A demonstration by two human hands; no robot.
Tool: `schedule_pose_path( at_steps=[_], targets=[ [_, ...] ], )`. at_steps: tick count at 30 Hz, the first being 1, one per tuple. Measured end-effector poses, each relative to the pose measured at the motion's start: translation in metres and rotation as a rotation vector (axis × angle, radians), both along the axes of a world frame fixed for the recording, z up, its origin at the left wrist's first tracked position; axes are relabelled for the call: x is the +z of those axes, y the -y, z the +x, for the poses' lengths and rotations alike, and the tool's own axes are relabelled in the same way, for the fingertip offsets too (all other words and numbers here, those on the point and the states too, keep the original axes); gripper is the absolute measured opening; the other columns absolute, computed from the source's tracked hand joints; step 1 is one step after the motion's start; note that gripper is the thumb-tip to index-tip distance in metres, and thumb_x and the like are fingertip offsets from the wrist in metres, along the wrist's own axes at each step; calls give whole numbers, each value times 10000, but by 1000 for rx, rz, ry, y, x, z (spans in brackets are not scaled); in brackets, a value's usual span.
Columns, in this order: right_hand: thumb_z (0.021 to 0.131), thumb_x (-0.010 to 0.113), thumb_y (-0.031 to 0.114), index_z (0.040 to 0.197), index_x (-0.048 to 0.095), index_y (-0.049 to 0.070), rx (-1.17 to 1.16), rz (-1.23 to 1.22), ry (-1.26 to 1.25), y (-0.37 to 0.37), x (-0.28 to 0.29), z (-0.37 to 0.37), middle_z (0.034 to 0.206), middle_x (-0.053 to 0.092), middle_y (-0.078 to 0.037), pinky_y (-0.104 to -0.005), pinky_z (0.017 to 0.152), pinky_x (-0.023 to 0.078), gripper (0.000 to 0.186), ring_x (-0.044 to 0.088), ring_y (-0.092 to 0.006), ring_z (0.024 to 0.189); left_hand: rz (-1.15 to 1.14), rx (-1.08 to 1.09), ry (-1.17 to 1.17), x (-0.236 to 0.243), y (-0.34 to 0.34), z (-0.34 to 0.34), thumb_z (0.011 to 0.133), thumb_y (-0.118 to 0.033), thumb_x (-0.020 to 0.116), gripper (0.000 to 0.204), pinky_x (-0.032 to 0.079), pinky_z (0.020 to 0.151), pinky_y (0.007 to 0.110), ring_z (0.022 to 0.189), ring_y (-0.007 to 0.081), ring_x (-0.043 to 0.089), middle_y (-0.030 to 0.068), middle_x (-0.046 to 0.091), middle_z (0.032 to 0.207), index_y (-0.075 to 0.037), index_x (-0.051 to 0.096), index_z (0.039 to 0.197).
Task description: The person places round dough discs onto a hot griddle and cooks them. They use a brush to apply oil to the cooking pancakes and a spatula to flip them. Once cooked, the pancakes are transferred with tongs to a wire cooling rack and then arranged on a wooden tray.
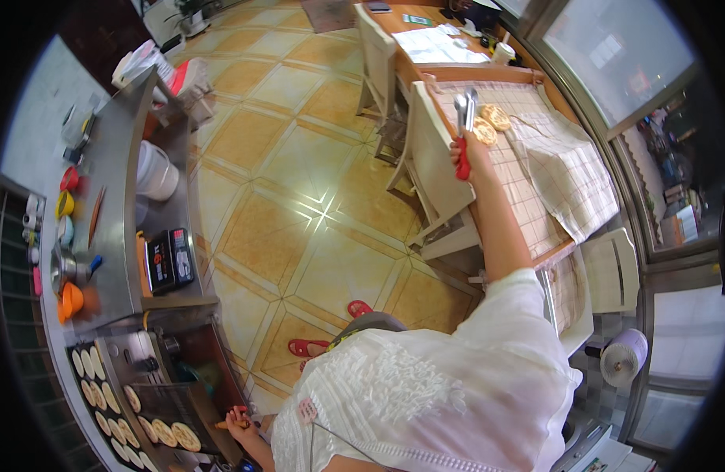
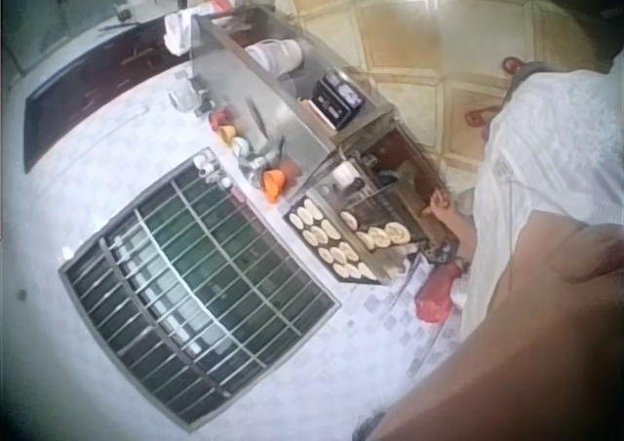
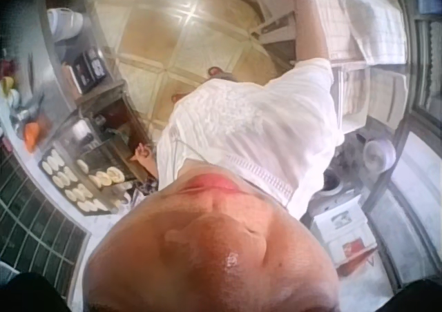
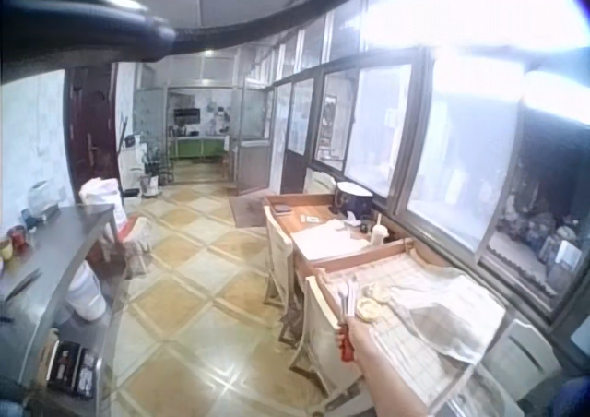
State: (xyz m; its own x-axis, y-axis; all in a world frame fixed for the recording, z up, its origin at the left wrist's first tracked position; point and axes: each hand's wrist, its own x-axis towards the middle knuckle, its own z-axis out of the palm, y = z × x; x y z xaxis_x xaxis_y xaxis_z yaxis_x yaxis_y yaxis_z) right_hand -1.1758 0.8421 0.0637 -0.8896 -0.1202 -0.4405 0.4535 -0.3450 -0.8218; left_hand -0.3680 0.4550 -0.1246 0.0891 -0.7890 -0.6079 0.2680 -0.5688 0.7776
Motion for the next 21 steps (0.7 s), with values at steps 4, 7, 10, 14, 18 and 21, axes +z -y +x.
schedule_pose_path(
  at_steps=[4,7,10,14,18,21],
  targets=[
    [933,527,287,934,466,75,533,184,-333,150,63,145,683,490,-6,-233,431,354,221,446,-82,490,40,79,-63,6,-23,-10,855,-288,560,174,422,500,228,653,114,553,96,605,1172,-152,541,963],
    [950,505,206,1000,470,81,1021,158,-510,251,58,247,667,477,3,-200,408,332,139,439,-69,482,127,-11,-368,-4,-28,2,868,-315,529,215,449,576,255,692,170,542,107,617,1156,-174,520,1030],
    [936,518,147,1157,442,34,1539,66,-449,350,48,356,637,468,-6,-215,392,346,260,431,-78,426,99,114,-205,0,-31,-39,848,-346,579,339,485,651,343,715,236,571,78,649,1078,-178,510,1135],
    [921,561,243,1086,509,-10,2126,189,-466,477,19,507,611,461,-5,-231,398,350,306,443,-75,441,181,332,-281,32,-40,-56,853,-174,585,296,402,374,271,413,157,482,130,671,897,-29,529,1105],
    [914,562,327,931,550,17,2238,270,-326,583,-33,600,634,511,-19,-229,407,350,311,463,-84,458,161,262,-250,33,-51,-63,839,-163,603,273,421,390,282,434,146,509,107,676,856,-15,561,1064],
    [918,561,327,924,547,21,2248,262,-166,616,-64,649,657,520,-20,-224,419,358,306,466,-87,473,188,139,-261,31,-71,-58,836,-174,636,273,472,514,280,653,156,602,114,666,871,-14,564,1045]
  ],
)
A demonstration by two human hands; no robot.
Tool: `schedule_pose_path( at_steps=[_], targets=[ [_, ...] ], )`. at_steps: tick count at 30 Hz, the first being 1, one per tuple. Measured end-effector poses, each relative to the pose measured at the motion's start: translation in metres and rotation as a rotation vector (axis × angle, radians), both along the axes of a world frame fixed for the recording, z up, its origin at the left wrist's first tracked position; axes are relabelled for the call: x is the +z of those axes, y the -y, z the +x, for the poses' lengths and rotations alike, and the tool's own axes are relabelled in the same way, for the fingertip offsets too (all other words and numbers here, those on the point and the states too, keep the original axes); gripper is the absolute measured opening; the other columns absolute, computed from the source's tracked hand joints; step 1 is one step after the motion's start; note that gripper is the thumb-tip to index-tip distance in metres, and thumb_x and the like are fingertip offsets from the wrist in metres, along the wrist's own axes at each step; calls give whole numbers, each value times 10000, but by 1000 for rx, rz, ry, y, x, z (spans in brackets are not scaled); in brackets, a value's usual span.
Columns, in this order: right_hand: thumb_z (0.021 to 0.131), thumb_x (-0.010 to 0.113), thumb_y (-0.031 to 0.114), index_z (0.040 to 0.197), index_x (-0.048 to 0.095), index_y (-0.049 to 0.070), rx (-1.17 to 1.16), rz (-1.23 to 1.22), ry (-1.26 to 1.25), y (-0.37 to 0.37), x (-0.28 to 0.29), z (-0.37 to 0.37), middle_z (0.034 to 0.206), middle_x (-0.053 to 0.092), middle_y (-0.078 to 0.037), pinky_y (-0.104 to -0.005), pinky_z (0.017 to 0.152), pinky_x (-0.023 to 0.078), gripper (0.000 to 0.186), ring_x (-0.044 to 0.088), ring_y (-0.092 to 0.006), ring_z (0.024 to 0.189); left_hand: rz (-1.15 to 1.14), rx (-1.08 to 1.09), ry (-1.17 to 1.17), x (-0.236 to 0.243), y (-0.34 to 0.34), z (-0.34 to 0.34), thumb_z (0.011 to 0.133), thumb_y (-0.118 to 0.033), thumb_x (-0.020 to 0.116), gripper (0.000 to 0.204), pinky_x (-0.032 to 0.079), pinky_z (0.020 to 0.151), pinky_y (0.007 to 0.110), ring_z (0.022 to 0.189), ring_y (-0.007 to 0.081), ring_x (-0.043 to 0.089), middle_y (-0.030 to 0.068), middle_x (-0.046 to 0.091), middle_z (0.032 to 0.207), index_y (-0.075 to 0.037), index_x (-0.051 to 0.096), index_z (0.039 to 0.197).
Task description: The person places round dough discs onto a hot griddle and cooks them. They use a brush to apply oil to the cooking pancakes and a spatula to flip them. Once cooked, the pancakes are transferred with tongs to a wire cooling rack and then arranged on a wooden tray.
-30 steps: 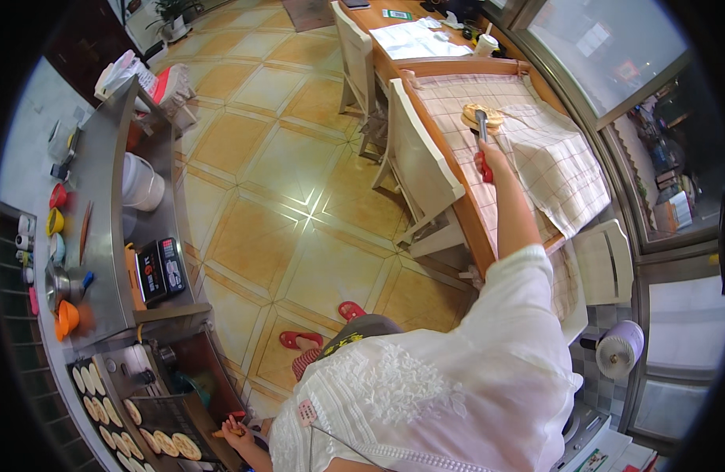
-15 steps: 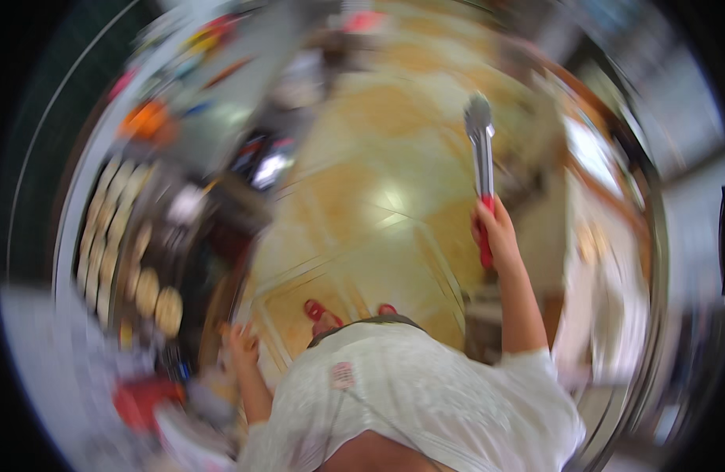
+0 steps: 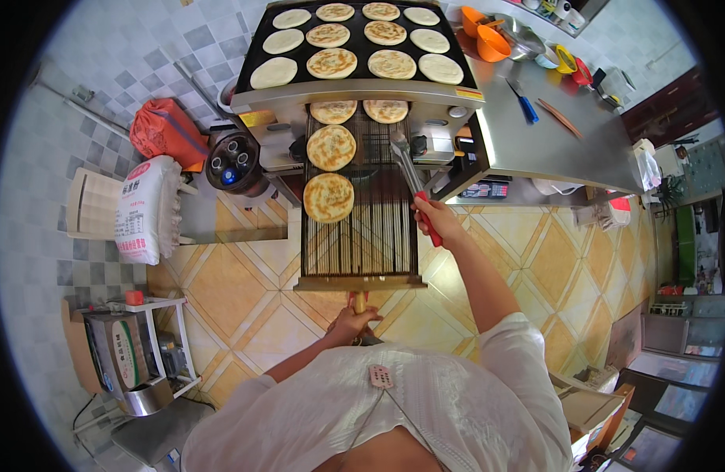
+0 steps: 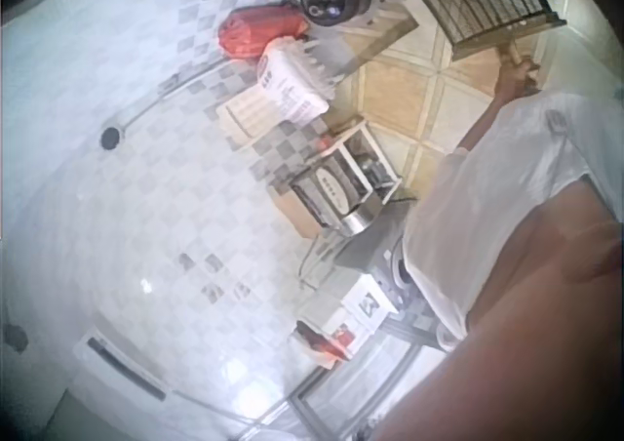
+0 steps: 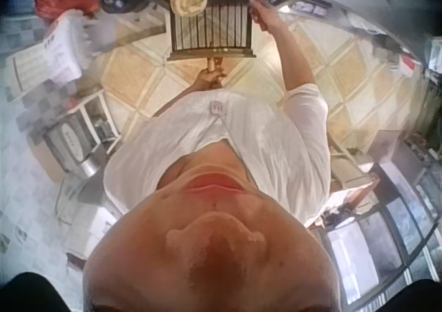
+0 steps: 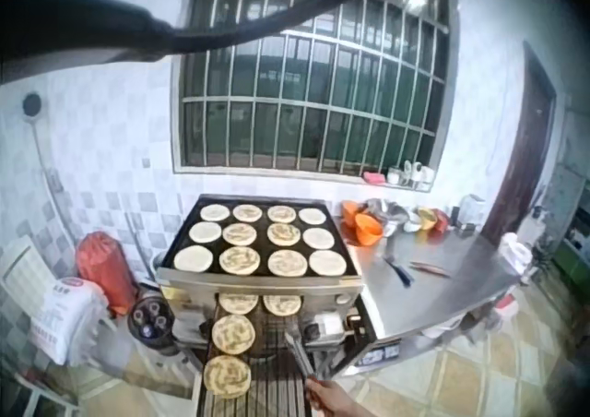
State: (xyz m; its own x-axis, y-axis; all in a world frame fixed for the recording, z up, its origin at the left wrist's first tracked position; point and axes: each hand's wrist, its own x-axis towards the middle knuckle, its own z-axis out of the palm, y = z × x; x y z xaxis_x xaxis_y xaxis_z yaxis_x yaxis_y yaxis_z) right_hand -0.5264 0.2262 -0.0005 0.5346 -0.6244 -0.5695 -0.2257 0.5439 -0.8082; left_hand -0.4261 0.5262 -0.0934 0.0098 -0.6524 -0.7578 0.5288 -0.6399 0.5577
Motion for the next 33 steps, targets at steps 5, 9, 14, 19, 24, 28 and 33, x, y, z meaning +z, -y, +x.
schedule_pose_path(
  at_steps=[5,9,14,19,24,28,33],
  targets=[
    [932,549,314,970,544,27,-98,65,209,37,-50,44,713,521,-17,-220,425,354,290,448,-83,487,131,-161,56,4,-7,0,773,-186,718,364,457,462,246,541,146,623,116,662,735,38,603,1035],
    [944,533,271,1005,539,36,-88,74,258,42,-54,45,708,513,-1,-211,429,345,243,426,-69,483,120,-85,11,-23,-18,-12,773,-157,710,316,457,452,254,545,152,635,115,660,714,24,624,1017],
    [951,521,243,1044,534,31,41,100,205,7,-42,7,689,498,10,-203,426,331,231,400,-52,473,60,-61,32,-34,-17,-24,783,-138,682,289,473,454,261,540,162,640,112,676,763,32,625,1010],
    [944,536,251,1061,525,22,133,109,185,-3,-31,8,687,495,10,-202,421,324,257,399,-54,471,69,-8,32,-31,-13,-31,778,-112,659,270,498,471,265,540,170,641,103,684,807,34,627,1003],
    [948,527,289,1019,526,0,161,-3,183,24,-27,71,693,493,-3,-200,411,326,298,407,-62,476,120,-59,48,-13,-8,-26,763,-108,666,246,537,515,278,583,177,652,96,674,787,35,640,962],
    [948,519,319,1002,530,-2,201,-96,9,15,-22,75,687,503,-8,-204,418,336,326,428,-65,471,84,-29,38,-25,-12,-29,748,-152,698,274,519,528,272,594,162,642,86,665,752,33,643,943],
    [940,516,385,996,524,4,180,-84,25,14,-28,66,669,510,-19,-207,407,341,385,446,-68,450,79,-35,-12,-39,-14,-31,767,-169,668,225,531,564,275,653,144,643,83,670,774,24,665,881]
  ],
)
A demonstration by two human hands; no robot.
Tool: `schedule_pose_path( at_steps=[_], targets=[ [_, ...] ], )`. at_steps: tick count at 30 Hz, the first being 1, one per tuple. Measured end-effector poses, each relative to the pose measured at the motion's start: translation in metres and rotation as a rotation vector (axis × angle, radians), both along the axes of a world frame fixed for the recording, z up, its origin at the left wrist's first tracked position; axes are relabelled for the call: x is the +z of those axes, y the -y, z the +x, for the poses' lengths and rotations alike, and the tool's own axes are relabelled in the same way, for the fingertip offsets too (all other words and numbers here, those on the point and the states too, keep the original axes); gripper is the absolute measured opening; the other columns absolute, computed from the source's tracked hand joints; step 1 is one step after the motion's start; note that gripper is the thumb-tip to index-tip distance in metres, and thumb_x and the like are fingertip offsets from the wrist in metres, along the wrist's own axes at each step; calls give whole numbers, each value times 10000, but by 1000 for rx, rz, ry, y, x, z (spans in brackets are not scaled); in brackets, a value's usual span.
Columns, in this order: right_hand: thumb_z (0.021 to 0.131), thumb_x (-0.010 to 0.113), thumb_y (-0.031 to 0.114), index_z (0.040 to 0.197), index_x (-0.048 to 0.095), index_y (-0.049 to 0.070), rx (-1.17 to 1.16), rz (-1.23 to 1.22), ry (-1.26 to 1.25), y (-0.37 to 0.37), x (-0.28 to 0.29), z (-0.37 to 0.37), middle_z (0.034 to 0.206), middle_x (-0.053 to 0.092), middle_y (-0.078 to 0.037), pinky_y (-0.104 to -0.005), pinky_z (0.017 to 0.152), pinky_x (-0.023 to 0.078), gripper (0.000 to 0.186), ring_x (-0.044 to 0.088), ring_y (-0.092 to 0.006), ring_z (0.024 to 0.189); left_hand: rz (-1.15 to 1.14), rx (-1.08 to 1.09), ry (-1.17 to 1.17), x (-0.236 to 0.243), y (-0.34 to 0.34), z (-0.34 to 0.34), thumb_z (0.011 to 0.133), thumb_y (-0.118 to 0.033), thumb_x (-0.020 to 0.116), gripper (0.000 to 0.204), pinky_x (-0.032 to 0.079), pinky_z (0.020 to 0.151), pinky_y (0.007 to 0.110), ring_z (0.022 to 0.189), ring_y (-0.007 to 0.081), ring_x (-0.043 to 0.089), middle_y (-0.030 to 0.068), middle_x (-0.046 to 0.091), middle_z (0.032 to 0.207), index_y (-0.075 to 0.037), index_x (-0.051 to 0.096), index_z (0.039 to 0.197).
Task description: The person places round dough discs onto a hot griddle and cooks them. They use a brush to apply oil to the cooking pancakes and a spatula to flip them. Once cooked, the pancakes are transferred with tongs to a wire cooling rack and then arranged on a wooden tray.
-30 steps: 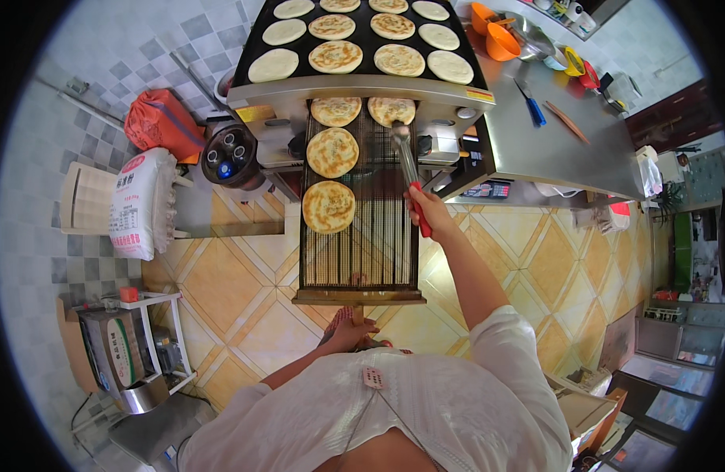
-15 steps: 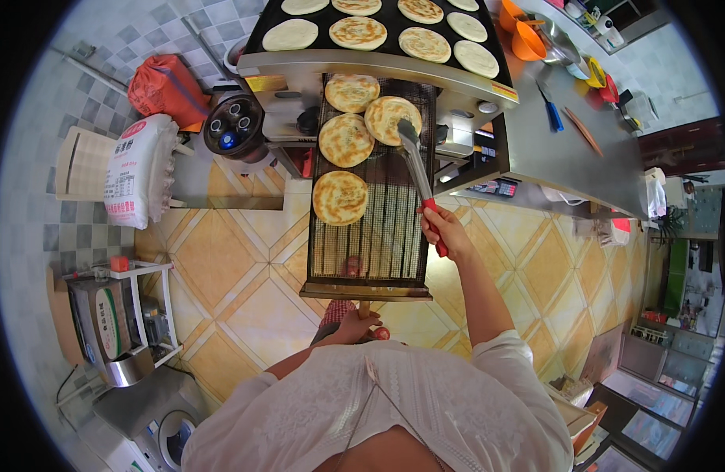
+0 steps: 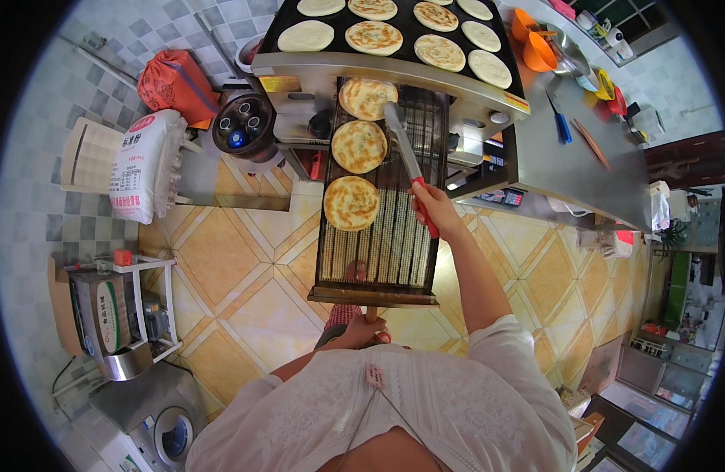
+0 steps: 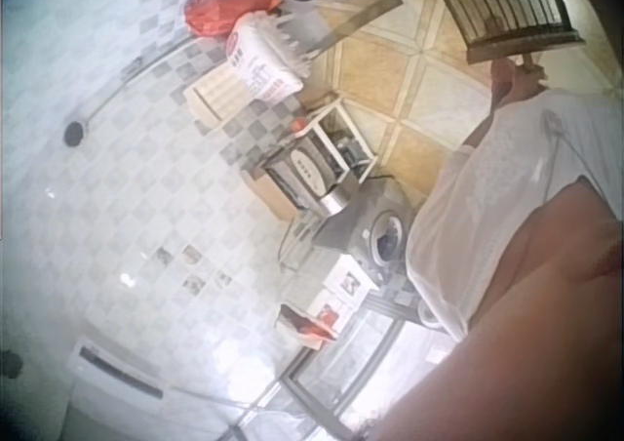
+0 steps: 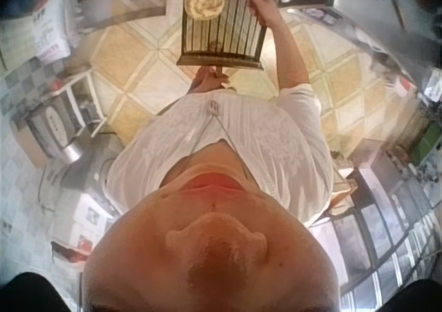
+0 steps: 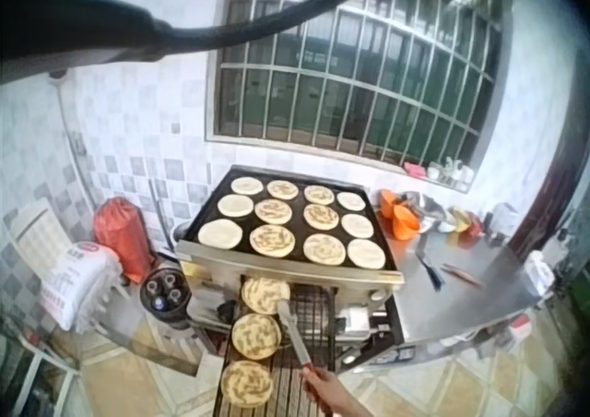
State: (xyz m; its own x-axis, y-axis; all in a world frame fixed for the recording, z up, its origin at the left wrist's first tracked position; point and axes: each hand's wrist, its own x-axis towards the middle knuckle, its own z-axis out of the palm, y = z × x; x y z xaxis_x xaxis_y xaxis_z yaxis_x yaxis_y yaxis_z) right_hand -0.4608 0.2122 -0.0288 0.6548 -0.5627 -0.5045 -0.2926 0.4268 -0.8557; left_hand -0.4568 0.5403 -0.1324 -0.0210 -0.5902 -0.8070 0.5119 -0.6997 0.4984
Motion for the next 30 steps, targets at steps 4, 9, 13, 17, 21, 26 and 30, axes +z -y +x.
schedule_pose_path(
  at_steps=[4,9,13,17,21,26,30],
  targets=[
    [936,513,412,995,523,3,38,42,-70,10,5,6,671,520,-24,-204,405,343,413,445,-70,450,0,-127,192,-6,0,-1,785,-214,650,226,497,578,276,670,125,631,66,664,761,-9,676,877],
    [935,514,415,993,524,4,152,63,-16,33,-3,28,676,534,-28,-195,404,343,415,444,-63,452,-5,-122,-19,7,6,7,773,-245,655,234,472,570,273,665,110,612,49,651,720,-23,679,843],
    [946,517,339,965,526,15,148,137,88,44,-7,41,677,532,-19,-185,399,323,325,413,-55,439,-46,-80,106,-5,1,0,776,-202,647,199,468,522,260,602,109,614,60,653,710,-13,678,829],
    [937,537,320,939,529,23,130,145,83,20,4,-8,663,523,-9,-190,394,309,297,404,-53,438,10,-85,107,10,6,5,770,-168,655,235,464,475,269,570,131,622,83,664,737,2,658,933],
    [871,632,259,901,537,30,88,-592,-177,-37,38,-111,631,536,-52,-252,418,379,250,468,-144,435,16,-10,55,11,3,-2,757,-158,690,300,472,480,274,561,166,621,99,654,736,18,627,991],
    [715,743,210,1020,559,83,-33,-1632,-832,-104,113,-250,763,584,-43,-313,515,461,378,587,-209,610,-82,-33,-8,10,0,8,782,-133,675,232,480,497,266,553,170,609,94,656,770,13,630,956],
    [714,722,148,1092,548,49,-146,-1716,-1042,-179,151,-364,777,569,-60,-310,528,455,429,578,-211,626,116,-55,-23,27,15,13,819,-138,646,265,506,538,288,635,172,609,127,672,911,13,602,1032]
  ],
)
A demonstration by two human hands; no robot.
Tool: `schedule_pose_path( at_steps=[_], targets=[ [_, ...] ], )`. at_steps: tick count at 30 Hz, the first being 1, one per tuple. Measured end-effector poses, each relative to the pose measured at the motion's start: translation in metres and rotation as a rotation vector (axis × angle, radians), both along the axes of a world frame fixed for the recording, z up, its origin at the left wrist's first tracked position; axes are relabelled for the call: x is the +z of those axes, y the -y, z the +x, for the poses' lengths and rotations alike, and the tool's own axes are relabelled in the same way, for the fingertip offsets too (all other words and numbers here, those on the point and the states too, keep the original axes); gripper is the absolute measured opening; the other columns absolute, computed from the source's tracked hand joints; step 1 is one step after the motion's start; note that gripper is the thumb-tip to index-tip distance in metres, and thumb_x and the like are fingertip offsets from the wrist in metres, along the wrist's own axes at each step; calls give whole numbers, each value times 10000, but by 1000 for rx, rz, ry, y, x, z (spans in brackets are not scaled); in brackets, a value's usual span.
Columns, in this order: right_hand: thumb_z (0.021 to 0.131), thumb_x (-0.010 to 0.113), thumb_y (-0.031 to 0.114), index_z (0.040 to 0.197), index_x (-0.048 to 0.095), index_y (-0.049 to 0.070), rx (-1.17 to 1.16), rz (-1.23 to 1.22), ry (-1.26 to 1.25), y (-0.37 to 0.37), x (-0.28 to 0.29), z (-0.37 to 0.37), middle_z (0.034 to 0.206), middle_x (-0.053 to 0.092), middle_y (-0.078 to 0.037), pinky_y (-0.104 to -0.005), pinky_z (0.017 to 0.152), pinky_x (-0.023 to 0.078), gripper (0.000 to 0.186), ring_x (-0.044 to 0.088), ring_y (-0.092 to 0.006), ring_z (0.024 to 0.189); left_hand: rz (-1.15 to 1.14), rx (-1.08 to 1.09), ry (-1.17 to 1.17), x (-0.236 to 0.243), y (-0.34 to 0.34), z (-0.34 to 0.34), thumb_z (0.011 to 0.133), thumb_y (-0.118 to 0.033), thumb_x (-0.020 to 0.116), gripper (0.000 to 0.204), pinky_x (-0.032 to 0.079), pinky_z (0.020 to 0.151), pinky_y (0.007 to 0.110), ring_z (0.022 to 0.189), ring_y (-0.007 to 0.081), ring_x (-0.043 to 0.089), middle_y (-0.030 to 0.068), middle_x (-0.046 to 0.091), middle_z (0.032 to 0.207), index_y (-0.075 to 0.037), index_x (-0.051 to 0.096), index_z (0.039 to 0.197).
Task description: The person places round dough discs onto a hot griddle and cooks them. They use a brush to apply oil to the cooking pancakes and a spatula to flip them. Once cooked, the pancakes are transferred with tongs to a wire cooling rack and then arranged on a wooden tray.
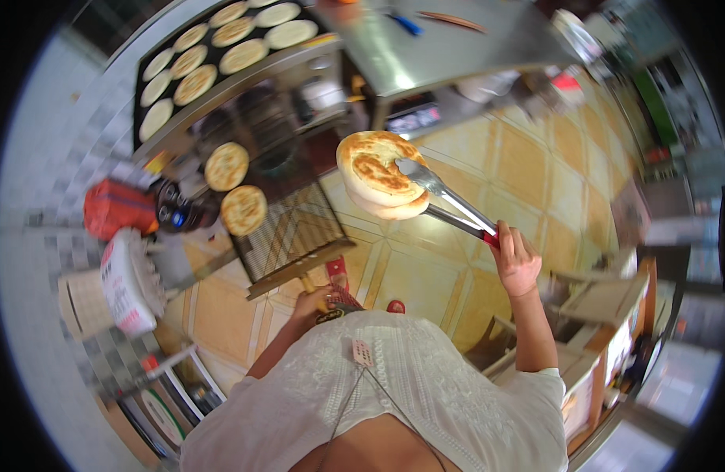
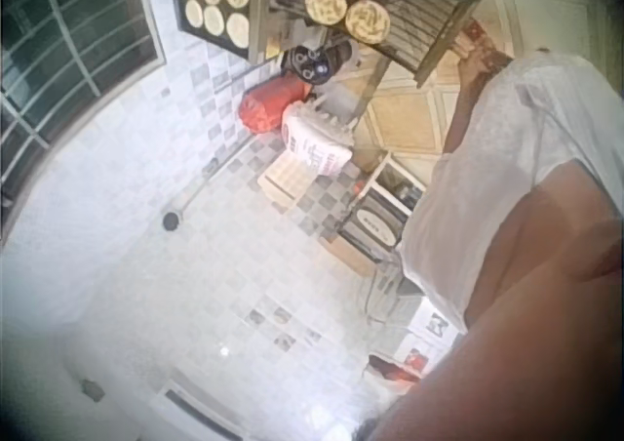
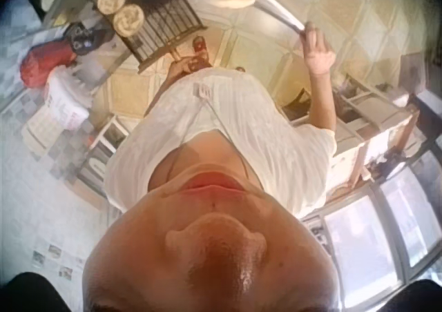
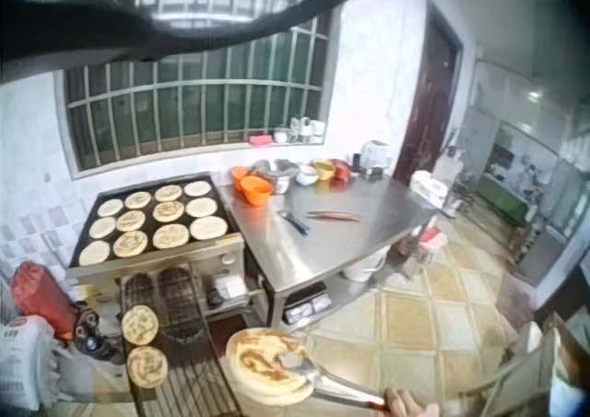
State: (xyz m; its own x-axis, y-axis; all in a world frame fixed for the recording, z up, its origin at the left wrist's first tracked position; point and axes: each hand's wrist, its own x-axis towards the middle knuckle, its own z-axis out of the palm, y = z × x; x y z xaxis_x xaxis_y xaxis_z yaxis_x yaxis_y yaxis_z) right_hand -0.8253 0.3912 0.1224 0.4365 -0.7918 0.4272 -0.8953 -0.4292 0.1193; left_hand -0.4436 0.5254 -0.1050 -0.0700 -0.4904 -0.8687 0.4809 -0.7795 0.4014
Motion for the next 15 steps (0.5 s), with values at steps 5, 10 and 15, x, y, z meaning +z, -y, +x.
schedule_pose_path(
  at_steps=[5,10,15],
  targets=[
    [729,704,177,1088,551,37,-439,-3,43,-143,13,-121,803,575,-74,-318,560,468,414,589,-222,659,-18,-151,29,-2,11,8,865,-214,571,271,466,701,276,789,146,565,97,631,1082,-94,568,1109],
    [794,688,143,1004,571,42,-997,46,711,-289,-25,-182,727,587,-66,-298,530,476,260,591,-195,597,-65,-229,96,-41,21,13,874,-289,541,317,456,709,312,799,162,548,79,614,1107,-141,530,1154],
    [874,637,247,939,595,65,-1224,-154,1823,-416,-56,-256,656,558,15,-210,381,316,197,422,-44,428,-107,-291,264,-20,31,-56,881,-293,523,302,452,736,340,858,172,542,85,605,1128,-144,525,1144]
  ],
)
